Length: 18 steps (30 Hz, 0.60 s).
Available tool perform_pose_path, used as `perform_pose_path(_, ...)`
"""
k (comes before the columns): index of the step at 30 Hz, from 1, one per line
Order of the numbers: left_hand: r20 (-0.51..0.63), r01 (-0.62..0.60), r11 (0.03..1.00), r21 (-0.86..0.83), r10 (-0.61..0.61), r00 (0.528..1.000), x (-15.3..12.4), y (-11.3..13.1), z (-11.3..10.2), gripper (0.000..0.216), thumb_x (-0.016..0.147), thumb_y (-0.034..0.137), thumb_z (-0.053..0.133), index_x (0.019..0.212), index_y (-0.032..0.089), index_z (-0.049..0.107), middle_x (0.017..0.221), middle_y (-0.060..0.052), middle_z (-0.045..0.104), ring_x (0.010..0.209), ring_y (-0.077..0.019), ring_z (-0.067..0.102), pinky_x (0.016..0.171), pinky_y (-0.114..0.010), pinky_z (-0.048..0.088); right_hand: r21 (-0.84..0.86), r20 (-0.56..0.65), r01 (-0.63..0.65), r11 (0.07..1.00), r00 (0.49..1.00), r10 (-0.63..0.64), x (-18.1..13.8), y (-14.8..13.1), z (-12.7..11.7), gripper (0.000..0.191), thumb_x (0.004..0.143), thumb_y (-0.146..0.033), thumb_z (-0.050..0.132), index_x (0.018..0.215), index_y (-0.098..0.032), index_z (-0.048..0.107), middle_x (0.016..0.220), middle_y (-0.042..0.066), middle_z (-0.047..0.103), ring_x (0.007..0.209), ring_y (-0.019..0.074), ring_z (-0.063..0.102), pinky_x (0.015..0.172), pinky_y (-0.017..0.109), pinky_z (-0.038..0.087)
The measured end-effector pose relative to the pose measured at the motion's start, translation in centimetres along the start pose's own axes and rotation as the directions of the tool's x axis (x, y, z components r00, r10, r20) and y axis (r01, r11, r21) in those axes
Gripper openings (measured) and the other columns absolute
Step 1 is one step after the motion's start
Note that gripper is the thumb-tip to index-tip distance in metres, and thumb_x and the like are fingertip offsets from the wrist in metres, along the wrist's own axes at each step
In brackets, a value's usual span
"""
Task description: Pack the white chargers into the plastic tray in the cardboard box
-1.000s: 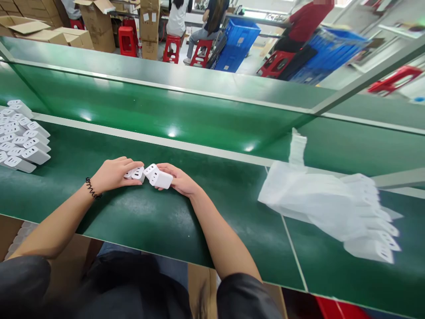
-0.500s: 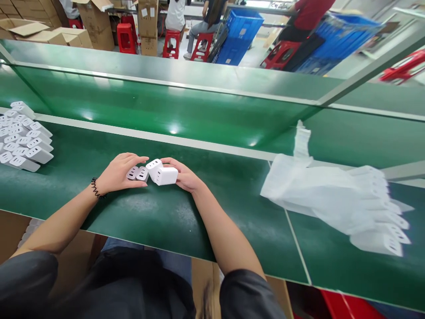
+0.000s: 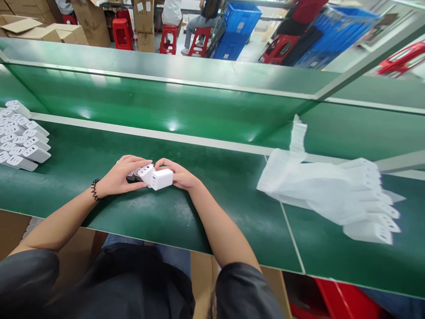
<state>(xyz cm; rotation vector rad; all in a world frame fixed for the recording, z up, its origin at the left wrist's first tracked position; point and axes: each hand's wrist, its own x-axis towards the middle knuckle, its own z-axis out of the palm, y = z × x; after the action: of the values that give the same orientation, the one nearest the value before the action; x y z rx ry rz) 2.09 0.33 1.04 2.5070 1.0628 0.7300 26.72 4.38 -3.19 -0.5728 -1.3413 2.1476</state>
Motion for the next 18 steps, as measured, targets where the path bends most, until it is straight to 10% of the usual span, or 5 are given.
perform_pose_path(5, -0.047, 0.019, 0.992, 0.121, -0.013, 0.999, 0.0, -0.1, 0.8, 0.046, 0.084, 0.049, 0.073, 0.117, 0.019, 0.061, 0.114, -0.007, 0.070, 0.109, -0.0250, 0.063, 0.106, -0.042, 0.040, -0.067, -0.118, 0.045, 0.997, 0.992, -0.053, 0.0, -0.6, -0.9, 0.023, 0.075, -0.029, 0.082, 0.086, -0.018, 0.065, 0.115, 0.007, 0.073, 0.097, 0.0175, 0.069, 0.074, 0.024, 0.056)
perform_pose_path(9, -0.029, -0.009, 0.941, 0.337, 0.020, 0.999, 0.0, 0.1, 1.9, 0.041, 0.086, 0.046, 0.073, 0.114, 0.019, 0.061, 0.119, -0.010, 0.068, 0.115, -0.0289, 0.060, 0.102, -0.044, 0.039, -0.065, -0.278, 0.124, 0.990, 0.951, -0.138, -0.3, -1.2, -1.8, 0.026, 0.077, -0.026, 0.077, 0.100, -0.023, 0.065, 0.104, 0.003, 0.074, 0.077, 0.0144, 0.069, 0.066, 0.026, 0.056)
perform_pose_path(12, 0.004, -0.004, 0.915, 0.404, 0.002, 1.000, 0.0, 0.4, 2.2, 0.045, 0.087, 0.050, 0.072, 0.117, 0.018, 0.060, 0.123, -0.011, 0.067, 0.112, -0.0288, 0.061, 0.098, -0.044, 0.039, -0.070, -0.258, 0.143, 0.987, 0.953, -0.157, -0.5, -1.3, -1.9, 0.054, 0.077, -0.024, 0.076, 0.126, -0.030, 0.057, 0.100, 0.001, 0.073, 0.073, 0.0151, 0.069, 0.072, 0.032, 0.058)
perform_pose_path(18, 0.027, 0.024, 0.926, 0.376, -0.037, 0.999, -0.3, 0.2, 0.7, 0.064, 0.084, 0.056, 0.073, 0.131, 0.017, 0.054, 0.129, -0.010, 0.066, 0.118, -0.0280, 0.060, 0.101, -0.043, 0.037, -0.127, -0.146, 0.104, 0.986, 0.982, -0.123, -0.9, -1.6, -1.6, 0.049, 0.074, -0.025, 0.076, 0.122, -0.024, 0.064, 0.140, 0.008, 0.058, 0.104, 0.0213, 0.067, 0.095, 0.040, 0.056)
